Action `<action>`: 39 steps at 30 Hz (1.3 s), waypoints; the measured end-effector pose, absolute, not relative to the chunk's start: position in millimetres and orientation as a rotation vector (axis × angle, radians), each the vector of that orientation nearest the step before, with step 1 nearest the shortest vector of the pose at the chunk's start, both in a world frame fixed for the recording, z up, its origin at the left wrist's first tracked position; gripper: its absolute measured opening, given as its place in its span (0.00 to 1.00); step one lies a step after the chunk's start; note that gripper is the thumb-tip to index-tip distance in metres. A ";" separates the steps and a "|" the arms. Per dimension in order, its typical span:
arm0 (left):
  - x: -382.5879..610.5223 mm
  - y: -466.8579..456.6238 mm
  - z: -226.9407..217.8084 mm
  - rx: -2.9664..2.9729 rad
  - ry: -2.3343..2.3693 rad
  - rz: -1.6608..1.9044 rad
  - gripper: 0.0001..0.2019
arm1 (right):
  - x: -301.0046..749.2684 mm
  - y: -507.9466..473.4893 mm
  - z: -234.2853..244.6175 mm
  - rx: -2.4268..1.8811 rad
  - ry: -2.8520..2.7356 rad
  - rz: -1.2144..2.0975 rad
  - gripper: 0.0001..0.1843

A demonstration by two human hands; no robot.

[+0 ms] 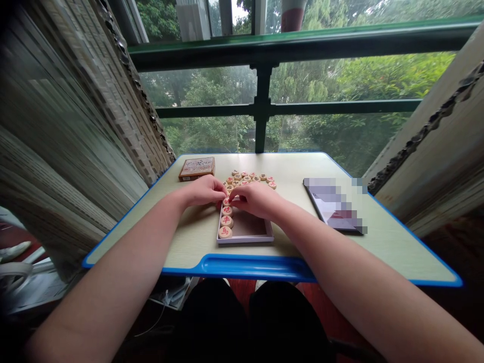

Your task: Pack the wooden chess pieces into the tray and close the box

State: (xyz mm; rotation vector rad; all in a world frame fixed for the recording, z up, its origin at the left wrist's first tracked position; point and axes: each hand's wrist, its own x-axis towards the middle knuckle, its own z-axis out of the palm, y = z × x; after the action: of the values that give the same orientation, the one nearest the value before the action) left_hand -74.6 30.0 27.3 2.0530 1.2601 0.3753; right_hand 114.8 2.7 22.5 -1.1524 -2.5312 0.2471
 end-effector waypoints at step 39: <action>-72.4 27.2 28.6 2.061 1.279 0.390 0.10 | 115.1 2.4 21.7 -1.211 -2.514 0.237 0.09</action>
State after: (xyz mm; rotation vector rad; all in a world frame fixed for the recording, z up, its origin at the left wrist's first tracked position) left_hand -72.4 27.2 28.6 2.0607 1.2788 0.3898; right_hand 115.1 2.4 21.7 -1.2109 -2.5135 0.2372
